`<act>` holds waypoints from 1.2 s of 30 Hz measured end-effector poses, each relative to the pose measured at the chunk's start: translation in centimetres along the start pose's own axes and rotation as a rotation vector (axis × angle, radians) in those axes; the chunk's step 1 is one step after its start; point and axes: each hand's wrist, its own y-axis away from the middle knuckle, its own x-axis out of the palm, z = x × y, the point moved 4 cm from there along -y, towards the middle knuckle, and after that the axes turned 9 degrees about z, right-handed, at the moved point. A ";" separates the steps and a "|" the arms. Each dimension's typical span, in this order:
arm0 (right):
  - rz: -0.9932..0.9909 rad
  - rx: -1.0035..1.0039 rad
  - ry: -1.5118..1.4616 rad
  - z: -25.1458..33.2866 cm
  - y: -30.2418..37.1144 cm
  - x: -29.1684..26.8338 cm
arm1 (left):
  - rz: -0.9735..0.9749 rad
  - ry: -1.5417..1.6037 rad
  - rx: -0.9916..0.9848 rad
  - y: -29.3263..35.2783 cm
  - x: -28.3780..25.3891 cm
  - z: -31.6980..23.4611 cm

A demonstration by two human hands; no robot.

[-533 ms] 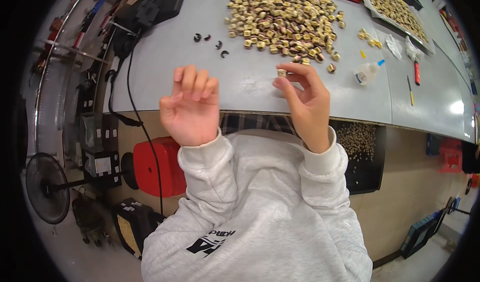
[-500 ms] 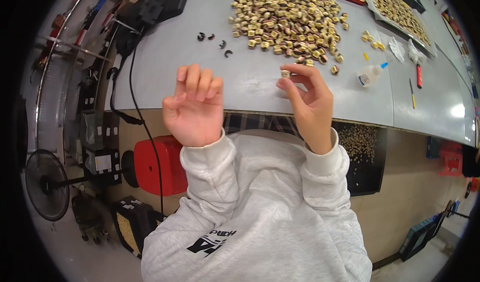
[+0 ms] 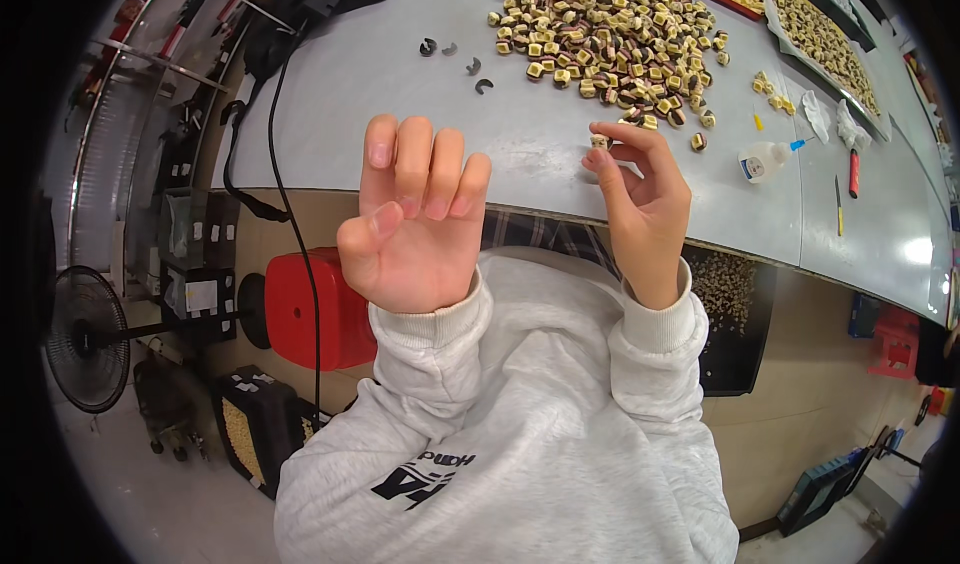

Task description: The worker is using a small bottle of glue to join together small gold-colored and black plastic components on a workbench.

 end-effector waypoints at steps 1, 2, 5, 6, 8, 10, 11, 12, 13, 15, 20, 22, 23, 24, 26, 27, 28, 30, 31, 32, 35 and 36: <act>0.002 0.000 0.002 0.0 0.0 0.0 | 0.000 -0.026 0.008 0.0 0.2 0.0; 0.004 0.001 0.004 0.0 0.0 0.0 | -0.002 -0.026 0.009 0.0 0.3 0.1; 0.003 0.007 0.014 0.1 0.1 -0.1 | 0.015 -0.006 -0.001 0.1 0.6 0.3; 0.001 0.010 0.019 0.1 0.1 -0.1 | 0.011 -0.006 -0.001 0.1 0.5 0.3; 0.002 0.009 0.015 0.0 0.1 -0.1 | 0.027 0.034 -0.008 0.1 0.4 0.4; -0.002 0.001 0.009 0.0 0.1 -0.1 | 0.033 0.055 -0.012 0.1 0.4 0.5; -0.001 0.003 0.008 0.0 0.1 -0.1 | 0.052 0.049 -0.004 0.1 0.5 0.5; -0.001 0.008 0.009 -0.1 0.1 -0.1 | 0.070 0.043 0.003 0.1 0.6 0.5; -0.002 0.011 0.010 0.0 0.2 -0.1 | 0.091 0.038 0.011 0.1 0.7 0.4; -0.003 0.016 0.011 0.0 0.2 -0.1 | 0.101 0.022 0.014 0.1 0.9 0.4; 0.010 0.002 0.009 0.0 0.1 -0.1 | 0.123 0.010 0.019 0.0 1.1 0.5; 0.012 0.002 0.014 0.0 0.1 -0.1 | 0.123 0.019 0.018 0.0 1.0 0.5; 0.011 0.002 0.015 0.0 0.1 -0.1 | 0.129 0.033 0.015 0.0 0.9 0.6; 0.009 0.002 0.007 0.0 0.1 -0.1 | 0.135 0.047 0.012 0.0 0.9 0.6; 0.005 0.001 -0.007 0.0 0.1 0.0 | 0.142 0.063 0.008 -0.1 0.7 0.7; 0.003 0.001 -0.005 -0.1 0.1 -0.1 | 0.136 0.069 0.006 -0.1 0.6 0.7; 0.004 -0.008 0.004 -0.1 0.1 -0.1 | 0.130 0.076 0.004 -0.1 0.4 0.7; 0.005 -0.025 0.025 0.0 0.1 -0.1 | 0.127 0.091 0.001 -0.2 0.0 0.9; 0.001 -0.026 0.031 0.2 0.2 -0.1 | 0.091 0.059 0.009 -0.2 -0.6 1.0; 0.002 -0.005 0.013 0.4 0.2 0.1 | 0.055 0.027 0.018 -0.3 -1.2 1.1; 0.003 0.035 -0.020 0.7 0.5 0.4 | -0.005 -0.041 0.041 -0.4 -2.5 1.1; 0.012 0.029 -0.005 0.8 0.5 0.4 | -0.032 -0.084 0.058 -0.4 -2.9 0.9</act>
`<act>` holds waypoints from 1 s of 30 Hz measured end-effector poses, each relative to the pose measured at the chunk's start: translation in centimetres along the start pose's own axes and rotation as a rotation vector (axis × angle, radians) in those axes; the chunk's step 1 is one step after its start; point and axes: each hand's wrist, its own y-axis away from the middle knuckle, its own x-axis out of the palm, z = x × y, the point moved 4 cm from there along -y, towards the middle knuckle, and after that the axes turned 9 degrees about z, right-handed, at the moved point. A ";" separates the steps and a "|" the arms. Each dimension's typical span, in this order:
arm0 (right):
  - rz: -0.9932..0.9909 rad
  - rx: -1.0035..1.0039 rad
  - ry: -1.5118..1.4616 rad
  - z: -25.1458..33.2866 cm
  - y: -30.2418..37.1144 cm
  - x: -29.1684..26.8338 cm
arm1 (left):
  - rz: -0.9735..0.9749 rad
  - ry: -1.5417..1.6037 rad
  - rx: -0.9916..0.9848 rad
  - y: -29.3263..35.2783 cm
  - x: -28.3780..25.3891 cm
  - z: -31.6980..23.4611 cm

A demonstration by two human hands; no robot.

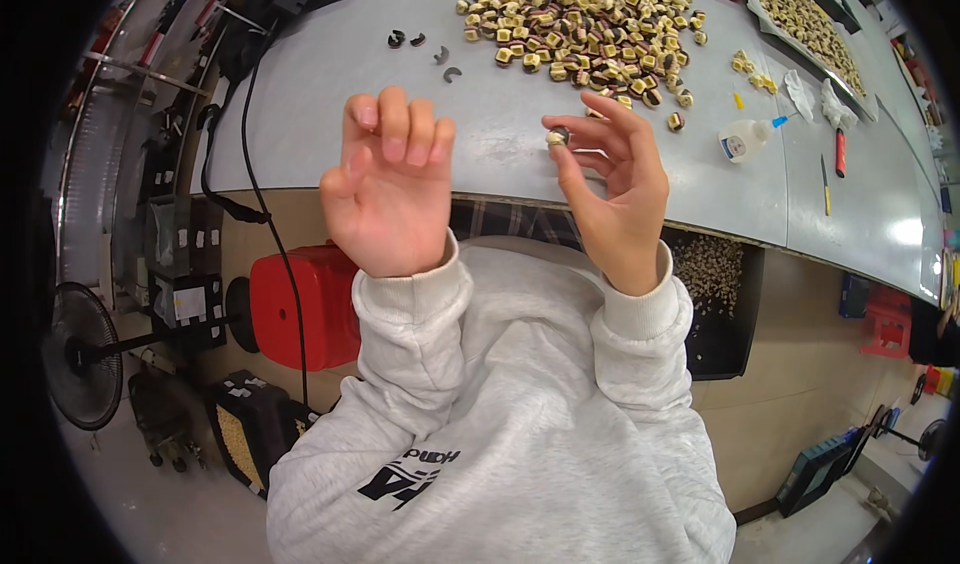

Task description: The worker is using a small bottle of glue to join together small gold-colored and black plastic components on a workbench.

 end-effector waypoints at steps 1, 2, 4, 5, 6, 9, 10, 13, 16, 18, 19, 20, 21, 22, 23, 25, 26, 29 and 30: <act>0.010 -0.006 0.014 0.0 0.1 0.0 | -0.027 -0.044 0.017 0.0 -0.5 -0.2; 0.017 -0.011 0.028 0.1 0.1 0.0 | -0.025 -0.039 0.015 -0.1 -0.8 -0.3; 0.030 -0.010 0.052 0.2 0.2 0.0 | -0.060 -0.165 0.043 -0.2 -1.8 -0.9; 0.047 -0.008 0.073 0.3 0.3 0.0 | -0.077 -0.229 0.058 -0.3 -2.3 -1.1; 0.064 -0.006 0.093 0.4 0.3 0.1 | -0.075 -0.226 0.057 -0.4 -2.8 -1.2; 0.062 0.015 0.089 0.3 0.3 0.2 | -0.219 -1.504 -0.001 -0.8 -3.9 -2.1; 0.062 0.026 0.087 0.2 0.2 0.2 | -0.218 -1.503 0.000 -0.8 -4.3 -2.1; 0.008 0.051 0.084 -0.4 -0.1 0.1 | -0.153 -1.701 -0.145 -1.5 -4.5 -1.6; -0.058 0.013 0.108 -0.5 -0.4 0.1 | -0.072 -1.783 -0.149 -2.0 -4.7 -0.8; -0.125 -0.067 0.155 -0.2 -0.6 0.3 | -0.032 -1.822 -0.151 -2.3 -4.7 -0.5; -0.129 -0.074 0.159 -0.3 -0.7 0.2 | -0.039 -1.845 -0.171 -2.5 -4.8 -0.3; -0.134 -0.093 0.171 -0.2 -0.7 0.1 | -0.044 -1.867 -0.190 -2.8 -4.7 -0.2; -0.140 -0.113 0.185 -0.1 -0.7 -0.1 | -0.049 -1.886 -0.206 -3.1 -4.7 0.1; -0.148 -0.131 0.202 0.0 -0.5 -0.3 | -0.040 -1.876 -0.196 -3.2 -4.7 0.2; -0.159 -0.141 0.215 0.2 -0.3 -0.3 | -0.008 -1.891 -0.204 -3.2 -5.0 0.3; -0.136 -0.189 0.139 0.6 0.3 -0.5 | 0.068 -1.901 -0.214 -3.5 -5.2 0.9; -0.126 -0.214 0.107 0.7 0.7 -0.7 | 0.088 -1.871 -0.195 -3.5 -5.2 0.9; -0.433 -0.352 0.250 0.4 2.6 -3.4 | 0.097 -1.872 -0.237 -3.4 -5.3 0.6; -0.569 -0.418 0.307 0.4 3.3 -4.8 | 0.106 -1.864 -0.237 -3.4 -5.4 0.7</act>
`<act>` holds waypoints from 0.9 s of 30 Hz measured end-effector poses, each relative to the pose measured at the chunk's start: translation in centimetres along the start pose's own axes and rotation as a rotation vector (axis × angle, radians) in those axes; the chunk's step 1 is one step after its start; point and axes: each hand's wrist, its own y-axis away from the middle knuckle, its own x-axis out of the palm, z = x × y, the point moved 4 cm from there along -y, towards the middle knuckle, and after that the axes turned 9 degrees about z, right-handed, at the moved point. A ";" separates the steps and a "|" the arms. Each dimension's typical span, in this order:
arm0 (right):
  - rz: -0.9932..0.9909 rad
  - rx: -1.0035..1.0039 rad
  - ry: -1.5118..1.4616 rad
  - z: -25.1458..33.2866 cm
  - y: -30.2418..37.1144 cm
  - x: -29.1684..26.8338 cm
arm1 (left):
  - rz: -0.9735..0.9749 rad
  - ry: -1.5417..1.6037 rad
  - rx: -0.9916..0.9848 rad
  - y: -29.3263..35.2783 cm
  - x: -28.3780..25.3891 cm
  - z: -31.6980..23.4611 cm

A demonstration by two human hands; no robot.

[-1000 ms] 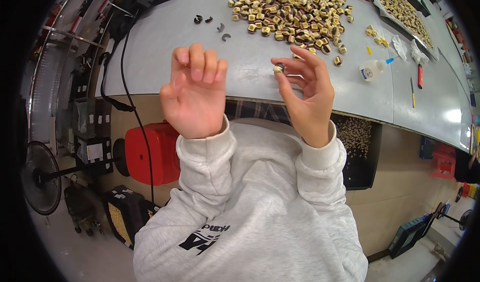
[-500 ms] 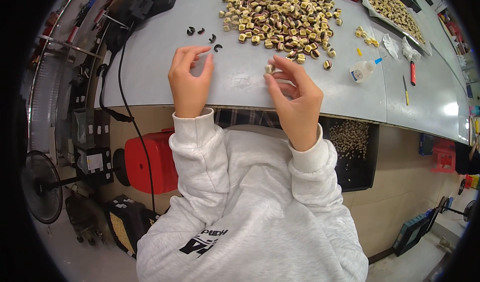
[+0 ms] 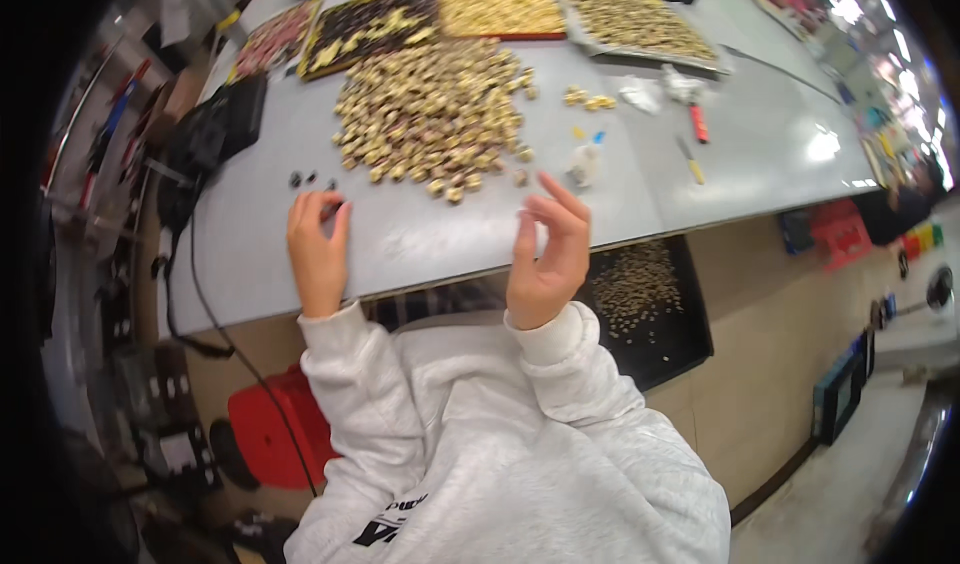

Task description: The worker is using a small bottle of glue to join together small gold-colored and black plastic components on a workbench.

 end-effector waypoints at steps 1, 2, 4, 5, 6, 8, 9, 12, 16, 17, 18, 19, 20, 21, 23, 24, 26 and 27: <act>-0.016 -0.023 0.032 -0.1 -0.7 -1.0 | 0.001 0.031 0.028 0.2 -0.3 -0.1; -0.095 -0.032 0.126 -0.3 -1.6 -2.1 | -0.011 0.030 0.022 0.4 -0.6 0.1; -0.257 -0.047 0.298 -0.6 -3.2 -3.9 | -0.024 0.047 0.038 0.5 -0.6 -0.7; -0.273 -0.064 0.314 -1.0 -3.4 -4.5 | -0.006 0.099 0.011 0.5 -0.7 -1.0; -0.237 0.002 0.349 -1.8 -3.6 -4.9 | 0.014 0.148 -0.018 0.5 -0.8 -1.3; -0.157 0.142 0.401 -2.7 -4.2 -4.7 | 0.028 0.196 -0.038 0.6 -0.8 -1.4; -0.165 0.135 0.403 -2.8 -4.3 -4.8 | 0.003 0.313 -0.018 0.8 -0.6 -1.5; -0.036 0.286 0.523 -3.6 -4.6 -4.1 | -0.045 0.541 0.015 1.2 0.0 -2.4; 0.180 0.544 0.580 -4.8 -5.0 -4.1 | 0.058 1.051 -0.075 2.0 1.7 -5.5; 0.193 0.548 0.565 -5.2 -4.9 -4.2 | 0.089 1.113 -0.064 2.2 1.9 -6.1; 0.153 0.478 0.480 -5.6 -4.8 -4.5 | 0.120 1.171 -0.052 2.4 2.1 -6.7; 0.108 0.410 0.388 -5.7 -4.7 -4.2 | 0.113 1.146 -0.057 2.6 2.3 -6.6; 0.060 0.344 0.292 -5.8 -4.6 -3.9 | 0.109 1.168 -0.049 2.8 2.7 -6.3; 0.063 0.354 0.259 -5.8 -4.2 -3.7 | 0.105 1.185 -0.039 3.0 2.9 -6.2; 0.044 0.346 -0.193 -3.2 -4.5 -1.8 | 0.062 1.159 -0.033 3.1 3.4 -5.5; 0.035 0.354 -0.226 -2.5 -4.5 -1.3 | 0.033 1.176 -0.018 3.1 3.5 -5.5; 0.146 0.506 -0.427 -1.7 -4.3 0.2 | 0.071 1.148 -0.056 3.5 3.5 -6.0; 0.202 0.575 -0.523 -1.8 -4.1 0.8 | 0.114 1.161 -0.093 3.5 3.7 -6.2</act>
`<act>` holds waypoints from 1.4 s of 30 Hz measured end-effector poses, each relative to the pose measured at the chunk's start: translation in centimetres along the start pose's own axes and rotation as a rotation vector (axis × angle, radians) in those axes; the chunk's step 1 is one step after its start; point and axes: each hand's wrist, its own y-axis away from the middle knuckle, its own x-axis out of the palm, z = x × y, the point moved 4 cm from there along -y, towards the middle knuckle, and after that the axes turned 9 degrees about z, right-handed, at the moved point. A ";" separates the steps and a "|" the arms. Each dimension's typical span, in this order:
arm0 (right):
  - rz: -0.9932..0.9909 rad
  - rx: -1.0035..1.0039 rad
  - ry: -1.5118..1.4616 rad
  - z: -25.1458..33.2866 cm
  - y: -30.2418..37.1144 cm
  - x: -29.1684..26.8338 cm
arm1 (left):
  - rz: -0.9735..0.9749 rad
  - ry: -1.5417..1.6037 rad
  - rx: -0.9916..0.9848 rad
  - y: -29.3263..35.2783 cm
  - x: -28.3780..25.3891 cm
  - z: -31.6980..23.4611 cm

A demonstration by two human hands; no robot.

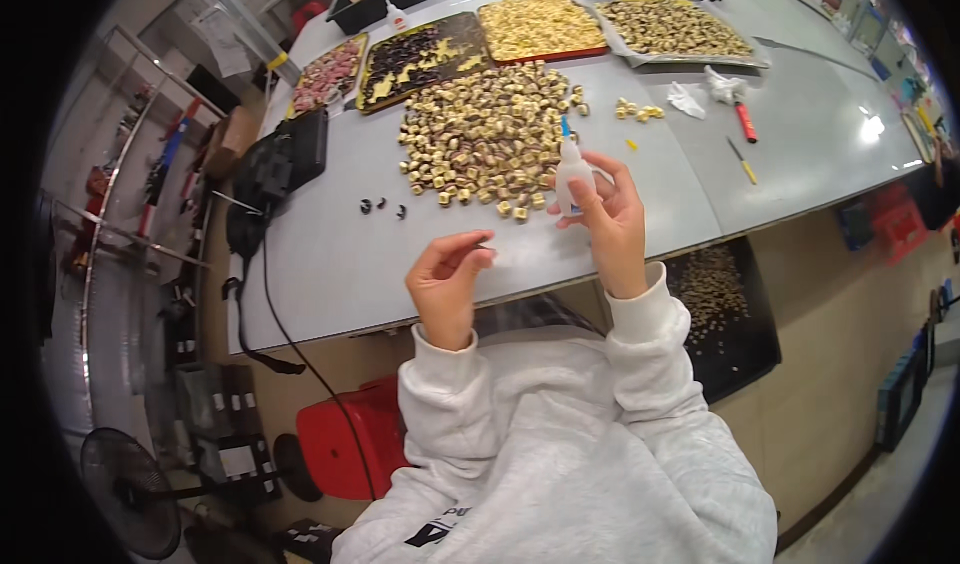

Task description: The worker is using a small bottle of glue to join together small gold-colored and black plastic components on a workbench.

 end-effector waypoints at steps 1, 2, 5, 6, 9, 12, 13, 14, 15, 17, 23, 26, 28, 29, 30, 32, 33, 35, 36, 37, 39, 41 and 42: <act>0.005 0.000 -0.028 -0.5 0.0 0.0 | -0.003 -0.028 0.001 0.0 0.1 0.0; 0.010 -0.018 -0.060 -0.8 0.1 -0.1 | 0.004 -0.032 -0.005 0.1 0.4 0.0; 0.009 -0.046 -0.127 -1.5 0.2 0.0 | 0.018 -0.042 -0.033 0.1 0.6 -0.1; 0.015 -0.056 -0.155 -1.4 0.3 0.6 | 0.028 -0.051 -0.033 0.0 0.7 -0.2; 0.011 -0.061 -0.214 -1.0 0.5 1.6 | 0.049 -0.073 -0.056 -0.1 0.8 -0.2; 0.037 -0.029 -0.474 -1.7 0.3 1.7 | 0.050 -0.067 -0.051 -0.2 0.6 -0.2; 0.026 -0.021 -0.482 -1.8 0.4 1.7 | 0.052 -0.074 -0.065 -0.1 0.5 -0.1; 0.020 -0.033 -0.453 -1.7 0.6 1.6 | 0.062 -0.091 -0.040 -0.1 0.5 -0.1; 0.016 -0.045 -0.421 -1.5 0.7 1.5 | 0.073 -0.106 -0.013 -0.1 0.6 -0.2; 0.006 -0.052 -0.394 -1.3 0.8 1.4 | 0.085 -0.124 0.006 0.0 0.7 -0.3; 0.034 -0.082 -0.261 -1.2 1.1 1.3 | 0.097 -0.154 0.073 0.6 0.7 -0.2; 0.040 -0.098 -0.214 -1.2 1.3 1.3 | 0.104 -0.145 0.091 0.7 0.7 -0.2; 0.064 -0.112 -0.186 -1.2 1.2 1.3 | 0.116 -0.153 0.097 0.6 0.8 -0.3; 0.064 -0.110 -0.187 -1.2 1.3 1.3 | 0.115 -0.154 0.096 0.6 0.8 -0.4; 0.072 -0.108 -0.179 -1.2 1.3 1.3 | 0.122 -0.160 0.096 0.6 0.9 -0.4; 0.089 -0.106 -0.163 -1.1 1.3 1.4 | 0.137 -0.171 0.097 0.6 0.9 -0.6; 0.088 -0.106 -0.164 -1.1 1.3 1.4 | 0.137 -0.172 0.097 0.6 0.9 -0.6; 0.091 -0.112 -0.148 -1.2 1.3 1.5 | 0.142 -0.194 0.098 0.7 1.0 -0.7; 0.093 -0.114 -0.140 -1.2 1.3 1.5 | 0.144 -0.205 0.097 0.7 1.0 -0.7; 0.092 -0.111 -0.140 -1.3 1.3 1.4 | 0.143 -0.206 0.095 0.7 0.9 -0.7; 0.095 -0.115 -0.138 -1.3 1.3 1.4 | 0.152 -0.221 0.088 0.6 1.0 -0.7; 0.098 -0.117 -0.136 -1.3 1.4 1.4 | 0.154 -0.228 0.086 0.6 1.1 -0.8; 0.097 -0.116 -0.141 -1.2 1.4 1.5 | 0.149 -0.239 0.092 0.6 1.1 -0.8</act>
